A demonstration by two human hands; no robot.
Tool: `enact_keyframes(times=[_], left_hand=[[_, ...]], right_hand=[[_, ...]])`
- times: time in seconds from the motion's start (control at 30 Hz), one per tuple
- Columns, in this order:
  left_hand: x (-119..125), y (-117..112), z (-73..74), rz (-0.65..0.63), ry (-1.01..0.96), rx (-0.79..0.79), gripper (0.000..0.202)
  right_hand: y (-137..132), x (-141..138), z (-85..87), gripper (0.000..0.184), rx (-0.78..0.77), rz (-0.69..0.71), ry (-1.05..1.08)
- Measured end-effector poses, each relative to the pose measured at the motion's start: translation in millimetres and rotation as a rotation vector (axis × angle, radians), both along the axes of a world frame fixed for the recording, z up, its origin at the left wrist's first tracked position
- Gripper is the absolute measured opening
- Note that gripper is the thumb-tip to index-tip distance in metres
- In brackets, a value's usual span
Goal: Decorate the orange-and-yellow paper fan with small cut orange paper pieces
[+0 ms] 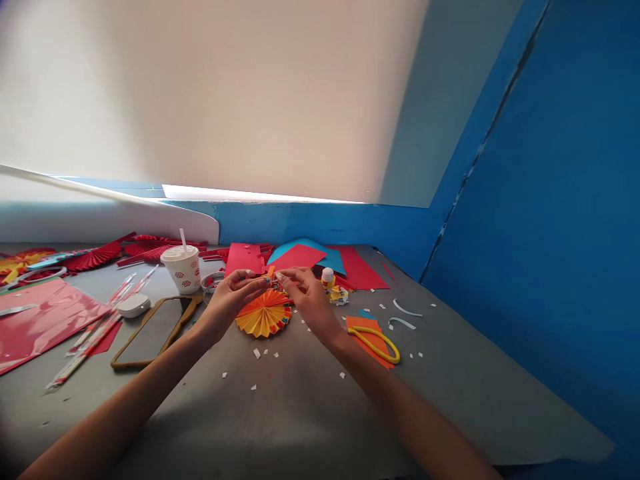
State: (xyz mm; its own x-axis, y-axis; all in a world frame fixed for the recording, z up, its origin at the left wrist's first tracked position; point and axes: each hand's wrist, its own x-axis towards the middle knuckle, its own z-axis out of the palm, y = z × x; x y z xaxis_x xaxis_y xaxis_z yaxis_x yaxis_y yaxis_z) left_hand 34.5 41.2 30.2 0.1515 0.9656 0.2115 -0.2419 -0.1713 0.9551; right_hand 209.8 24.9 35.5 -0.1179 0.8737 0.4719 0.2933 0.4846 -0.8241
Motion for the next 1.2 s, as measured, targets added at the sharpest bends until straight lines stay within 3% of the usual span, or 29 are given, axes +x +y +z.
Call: enact_keyframes(times=[0.2, 0.5, 0.77, 1.2], left_hand=[[2.4, -2.9, 1.9, 0.014, 0.011, 0.007, 0.039], [3.1, -2.5, -0.9, -0.024, 0.034, -0.005, 0.04], [4.4, -3.0, 0.9, -0.041, 0.037, -0.01, 0.039], [3.9, -4.9, 3.4, -0.057, 0.033, -0.094, 0.034]], right_hand=[[1.5, 1.6, -5.1, 0.021, 0.341, -0.118, -0.338], [5.9, 5.2, -9.6, 0.027, 0.542, -0.171, -0.603], [6.0, 4.9, -7.9, 0.022, 0.52, -0.197, -0.556], [6.1, 4.1, -8.6, 0.022, 0.4, -0.107, -0.37]])
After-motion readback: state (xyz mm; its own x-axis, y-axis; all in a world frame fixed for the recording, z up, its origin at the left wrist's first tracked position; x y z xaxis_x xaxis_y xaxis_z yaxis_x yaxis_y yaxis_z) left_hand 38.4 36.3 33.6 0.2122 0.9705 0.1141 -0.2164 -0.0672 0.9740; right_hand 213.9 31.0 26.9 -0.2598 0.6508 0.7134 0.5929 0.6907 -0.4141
